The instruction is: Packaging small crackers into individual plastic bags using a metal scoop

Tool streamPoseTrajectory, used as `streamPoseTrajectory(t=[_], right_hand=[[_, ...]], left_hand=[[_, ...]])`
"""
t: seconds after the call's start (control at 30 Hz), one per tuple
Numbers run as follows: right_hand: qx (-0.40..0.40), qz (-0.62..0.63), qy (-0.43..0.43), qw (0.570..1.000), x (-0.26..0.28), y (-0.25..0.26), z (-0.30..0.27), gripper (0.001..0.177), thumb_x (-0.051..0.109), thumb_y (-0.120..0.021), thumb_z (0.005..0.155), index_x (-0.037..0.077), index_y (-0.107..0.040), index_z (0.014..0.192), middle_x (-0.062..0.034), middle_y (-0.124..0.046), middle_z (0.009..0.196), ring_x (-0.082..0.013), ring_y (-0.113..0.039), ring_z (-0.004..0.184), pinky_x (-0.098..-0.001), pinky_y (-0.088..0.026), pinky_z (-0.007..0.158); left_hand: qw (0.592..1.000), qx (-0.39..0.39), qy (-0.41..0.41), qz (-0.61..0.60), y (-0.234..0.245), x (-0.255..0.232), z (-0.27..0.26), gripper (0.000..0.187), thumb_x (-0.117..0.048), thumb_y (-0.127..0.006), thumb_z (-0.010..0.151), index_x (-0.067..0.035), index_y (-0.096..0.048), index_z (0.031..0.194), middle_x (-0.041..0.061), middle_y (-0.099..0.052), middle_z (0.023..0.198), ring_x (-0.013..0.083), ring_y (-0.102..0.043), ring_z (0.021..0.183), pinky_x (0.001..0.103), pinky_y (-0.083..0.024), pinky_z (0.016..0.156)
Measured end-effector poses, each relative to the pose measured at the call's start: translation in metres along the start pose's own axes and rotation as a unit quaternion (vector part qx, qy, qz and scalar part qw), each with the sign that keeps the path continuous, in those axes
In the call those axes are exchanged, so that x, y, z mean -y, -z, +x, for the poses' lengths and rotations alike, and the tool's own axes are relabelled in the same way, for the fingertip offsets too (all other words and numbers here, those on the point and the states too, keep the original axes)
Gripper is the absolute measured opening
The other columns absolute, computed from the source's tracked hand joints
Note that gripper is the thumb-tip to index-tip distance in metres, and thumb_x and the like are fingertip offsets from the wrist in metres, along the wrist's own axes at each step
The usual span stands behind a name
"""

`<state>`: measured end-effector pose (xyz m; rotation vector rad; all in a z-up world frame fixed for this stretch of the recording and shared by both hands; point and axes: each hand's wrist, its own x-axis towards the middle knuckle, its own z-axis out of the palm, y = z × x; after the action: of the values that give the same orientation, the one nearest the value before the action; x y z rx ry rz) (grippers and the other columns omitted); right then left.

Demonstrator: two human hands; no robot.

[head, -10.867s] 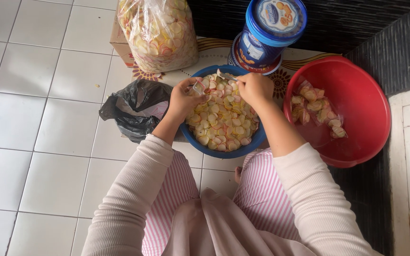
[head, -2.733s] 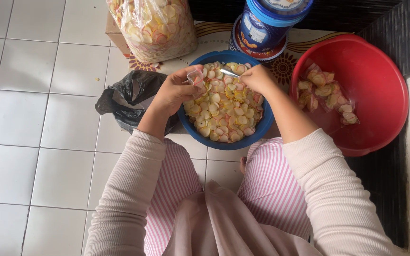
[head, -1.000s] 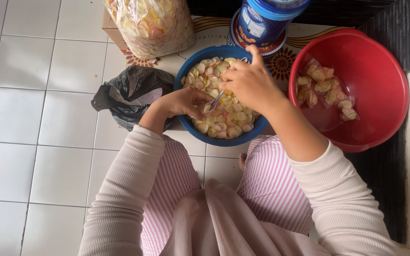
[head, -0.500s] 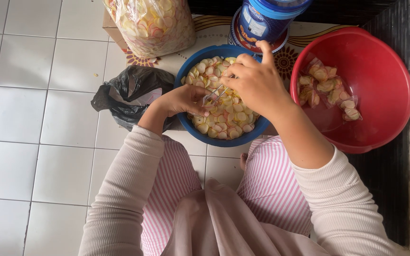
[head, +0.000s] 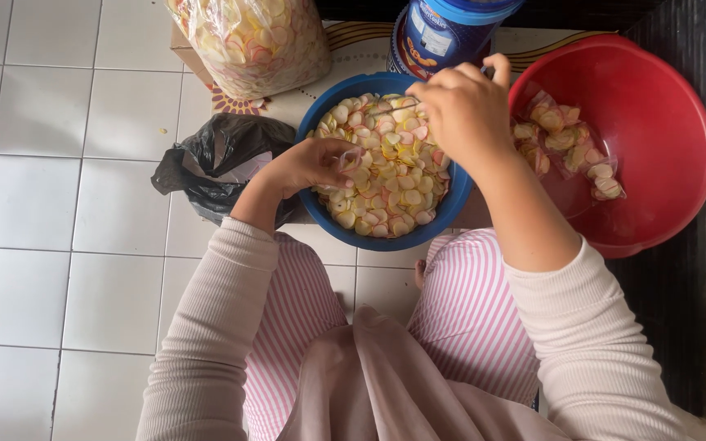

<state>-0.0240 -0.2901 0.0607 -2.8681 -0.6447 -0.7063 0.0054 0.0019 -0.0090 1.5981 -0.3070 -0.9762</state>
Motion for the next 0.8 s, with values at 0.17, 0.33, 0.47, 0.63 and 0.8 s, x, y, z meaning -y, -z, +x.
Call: streamPoseTrajectory(t=[0.17, 0.33, 0.47, 0.63, 0.8], right_hand=[[0.261, 0.003, -0.193, 0.946, -0.039, -0.073, -0.010, 0.028, 0.034, -0.061, 0.099, 0.038, -0.076, 0.123, -0.0017, -0.076, 0.108, -0.0307, -0.070, 0.087, -0.0472, -0.042, 0.087], [0.317, -0.023, -0.201, 0.927, -0.041, -0.116, -0.008, 0.029, 0.039, -0.070, 0.089, 0.037, -0.077, 0.117, -0.0051, -0.073, 0.104, -0.0388, -0.074, 0.092, -0.0552, -0.054, 0.080], [0.302, -0.031, -0.263, 0.916, -0.015, -0.101, 0.001, 0.032, 0.035, -0.060, 0.093, 0.013, -0.080, 0.106, -0.0132, -0.076, 0.095, -0.0397, -0.074, 0.090, -0.0494, -0.053, 0.077], [0.324, 0.037, -0.324, 0.888, -0.016, -0.114, 0.004, 0.043, 0.041, -0.056, 0.092, 0.007, -0.078, 0.106, -0.0174, -0.076, 0.098, -0.0435, -0.073, 0.096, -0.0535, -0.053, 0.080], [0.330, 0.085, -0.350, 0.872, -0.010, -0.087, 0.013, 0.043, 0.039, -0.053, 0.095, 0.008, -0.079, 0.109, -0.0156, -0.077, 0.101, -0.0443, -0.070, 0.107, -0.0545, -0.054, 0.090]], left_hand=[[0.998, -0.048, -0.048, -0.006, 0.014, 0.032, 0.013, 0.072, -0.012, -0.090, 0.075, -0.002, -0.060, 0.139, 0.005, -0.057, 0.092, 0.0124, -0.055, 0.079, 0.025, -0.049, 0.062], [0.991, -0.092, -0.083, -0.048, 0.010, 0.017, 0.008, 0.066, -0.015, -0.093, 0.076, 0.000, -0.062, 0.133, 0.009, -0.063, 0.100, 0.0146, -0.063, 0.085, 0.027, -0.057, 0.058], [0.987, -0.131, -0.073, -0.054, 0.014, 0.022, 0.012, 0.062, -0.019, -0.090, 0.079, -0.001, -0.063, 0.133, 0.008, -0.064, 0.104, 0.0142, -0.063, 0.085, 0.029, -0.059, 0.061], [0.984, -0.156, -0.063, -0.060, 0.012, 0.021, 0.009, 0.063, -0.020, -0.091, 0.077, -0.004, -0.064, 0.131, 0.003, -0.067, 0.103, 0.0111, -0.067, 0.086, 0.025, -0.061, 0.060], [0.983, -0.154, -0.084, -0.046, 0.015, 0.026, 0.007, 0.052, -0.018, -0.085, 0.082, -0.003, -0.065, 0.128, 0.011, -0.068, 0.108, 0.0187, -0.067, 0.093, 0.032, -0.056, 0.064]])
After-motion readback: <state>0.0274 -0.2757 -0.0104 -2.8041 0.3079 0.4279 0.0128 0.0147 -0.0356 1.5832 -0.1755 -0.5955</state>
